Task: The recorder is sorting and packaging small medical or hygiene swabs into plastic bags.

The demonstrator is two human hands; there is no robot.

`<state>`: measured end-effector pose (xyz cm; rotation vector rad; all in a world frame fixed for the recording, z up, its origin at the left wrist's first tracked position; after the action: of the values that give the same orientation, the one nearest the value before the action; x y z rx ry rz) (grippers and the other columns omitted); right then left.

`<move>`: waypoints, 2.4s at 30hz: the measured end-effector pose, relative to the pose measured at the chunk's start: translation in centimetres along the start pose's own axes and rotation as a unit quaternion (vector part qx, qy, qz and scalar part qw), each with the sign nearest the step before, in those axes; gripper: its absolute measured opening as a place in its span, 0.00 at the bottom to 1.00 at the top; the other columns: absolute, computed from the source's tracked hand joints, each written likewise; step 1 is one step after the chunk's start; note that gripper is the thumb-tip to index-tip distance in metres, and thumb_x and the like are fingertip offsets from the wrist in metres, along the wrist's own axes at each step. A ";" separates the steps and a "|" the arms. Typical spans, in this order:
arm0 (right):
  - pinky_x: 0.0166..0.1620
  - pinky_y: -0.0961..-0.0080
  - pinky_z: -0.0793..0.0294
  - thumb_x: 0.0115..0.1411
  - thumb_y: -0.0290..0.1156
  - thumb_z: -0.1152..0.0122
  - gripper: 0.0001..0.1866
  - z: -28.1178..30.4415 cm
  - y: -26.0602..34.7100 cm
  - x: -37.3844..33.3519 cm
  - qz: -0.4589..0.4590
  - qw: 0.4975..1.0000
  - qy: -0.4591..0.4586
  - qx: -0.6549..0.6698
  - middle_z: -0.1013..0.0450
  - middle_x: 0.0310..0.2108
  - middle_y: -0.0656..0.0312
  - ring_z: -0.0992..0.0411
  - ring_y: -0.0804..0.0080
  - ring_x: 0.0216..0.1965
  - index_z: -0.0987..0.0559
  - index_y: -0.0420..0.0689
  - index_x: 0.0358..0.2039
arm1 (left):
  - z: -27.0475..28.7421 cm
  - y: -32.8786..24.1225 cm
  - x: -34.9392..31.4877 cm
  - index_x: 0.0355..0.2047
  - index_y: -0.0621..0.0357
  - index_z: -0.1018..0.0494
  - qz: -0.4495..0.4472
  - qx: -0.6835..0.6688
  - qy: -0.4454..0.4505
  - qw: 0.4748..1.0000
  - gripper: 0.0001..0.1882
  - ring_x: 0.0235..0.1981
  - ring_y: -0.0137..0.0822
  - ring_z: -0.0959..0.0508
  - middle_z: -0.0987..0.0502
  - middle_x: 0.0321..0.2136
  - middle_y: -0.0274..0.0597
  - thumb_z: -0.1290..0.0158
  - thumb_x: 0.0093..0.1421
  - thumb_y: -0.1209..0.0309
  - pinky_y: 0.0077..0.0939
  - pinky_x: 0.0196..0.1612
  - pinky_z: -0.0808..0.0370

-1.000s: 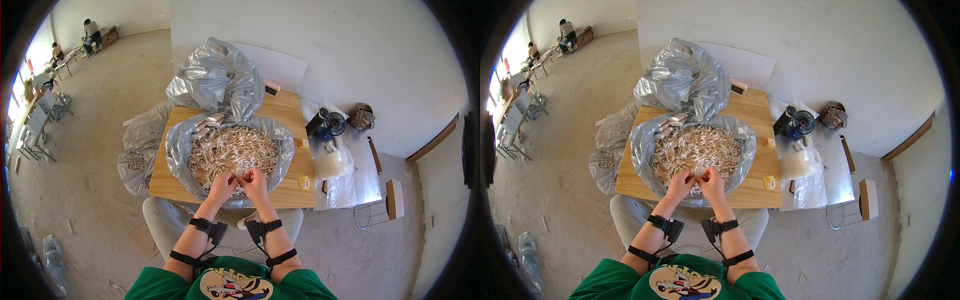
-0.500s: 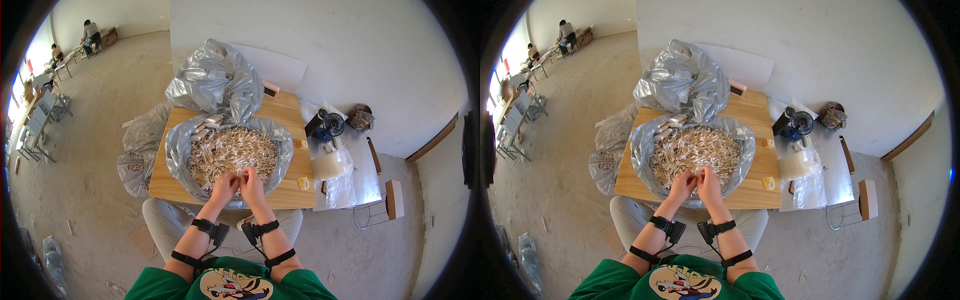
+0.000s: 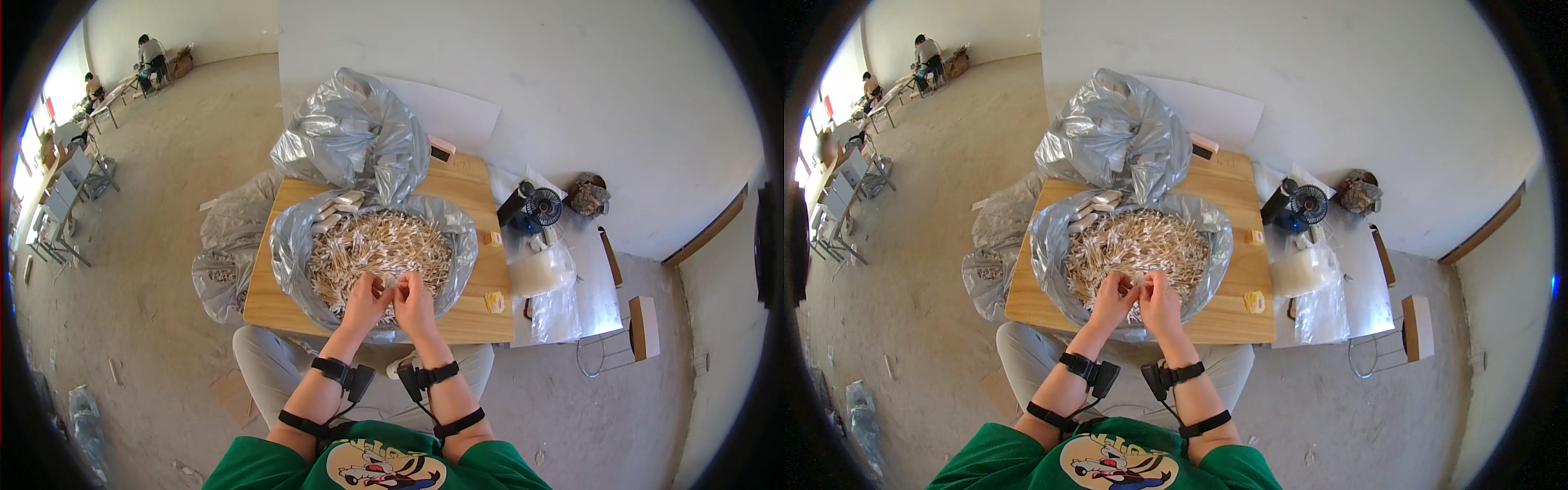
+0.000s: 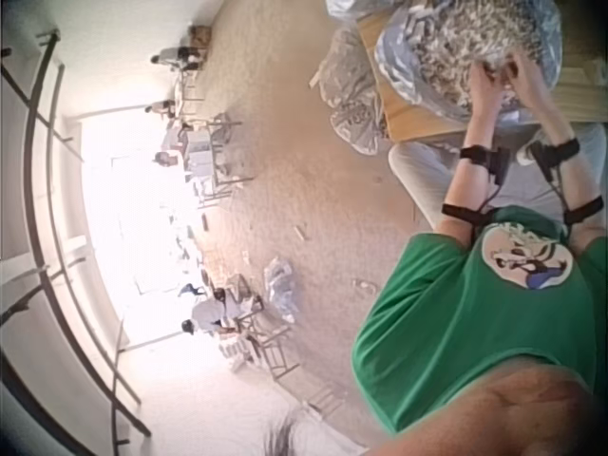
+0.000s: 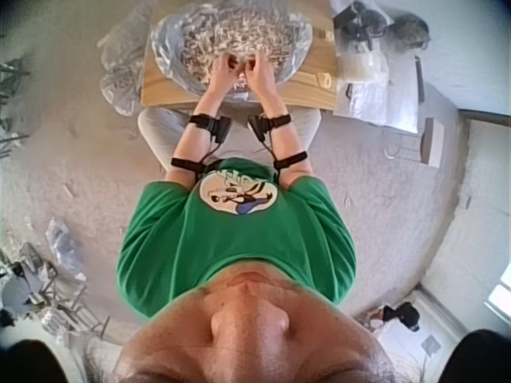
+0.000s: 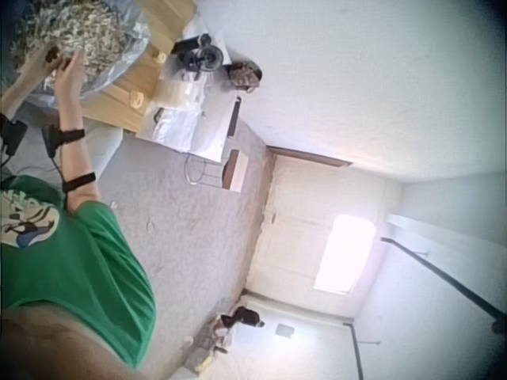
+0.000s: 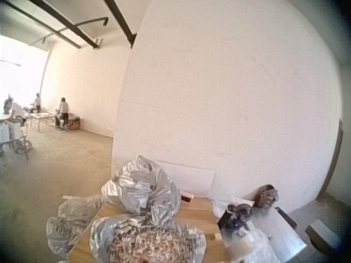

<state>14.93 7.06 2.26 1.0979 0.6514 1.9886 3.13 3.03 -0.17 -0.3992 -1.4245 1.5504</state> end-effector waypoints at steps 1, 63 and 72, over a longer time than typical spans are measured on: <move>0.27 0.64 0.30 0.49 0.18 0.45 0.13 0.0 0.0 0.0 0.001 1.000 0.000 0.000 0.29 0.24 0.51 0.28 0.52 0.26 0.35 0.41 0.35 | 0.1 0.0 0.0 0.26 0.64 0.34 0.006 0.018 0.025 1.000 0.08 0.20 0.46 0.26 0.28 0.19 0.49 0.46 0.49 0.74 0.35 0.24 0.31; 0.32 0.86 0.34 0.59 0.30 0.44 0.08 -3.9 -4.9 4.0 -0.252 0.867 -0.056 0.426 0.28 0.25 0.67 0.34 0.84 0.26 0.23 0.38 0.30 | -2.1 3.2 4.1 0.26 0.58 0.30 0.307 -0.500 -0.102 0.803 0.07 0.25 0.21 0.30 0.27 0.24 0.32 0.46 0.58 0.70 0.16 0.30 0.33; 0.28 0.85 0.35 0.60 0.30 0.45 0.08 -2.3 -2.4 5.9 -0.203 0.947 -0.029 0.245 0.28 0.22 0.68 0.34 0.85 0.24 0.23 0.39 0.29 | 0.0 2.2 5.1 0.27 0.61 0.28 0.197 -0.234 -0.001 0.952 0.08 0.22 0.23 0.31 0.28 0.21 0.33 0.45 0.56 0.68 0.18 0.27 0.34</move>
<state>11.80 13.06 2.17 1.1809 1.2762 1.4678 -0.29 7.43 -0.33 -1.0171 -1.7919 1.4993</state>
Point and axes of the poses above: each hand's wrist, its own x-axis towards the middle knuckle, its own z-axis out of the back of the hand, y = z × x, the point moved 4 cm from there along x, towards the middle knuckle
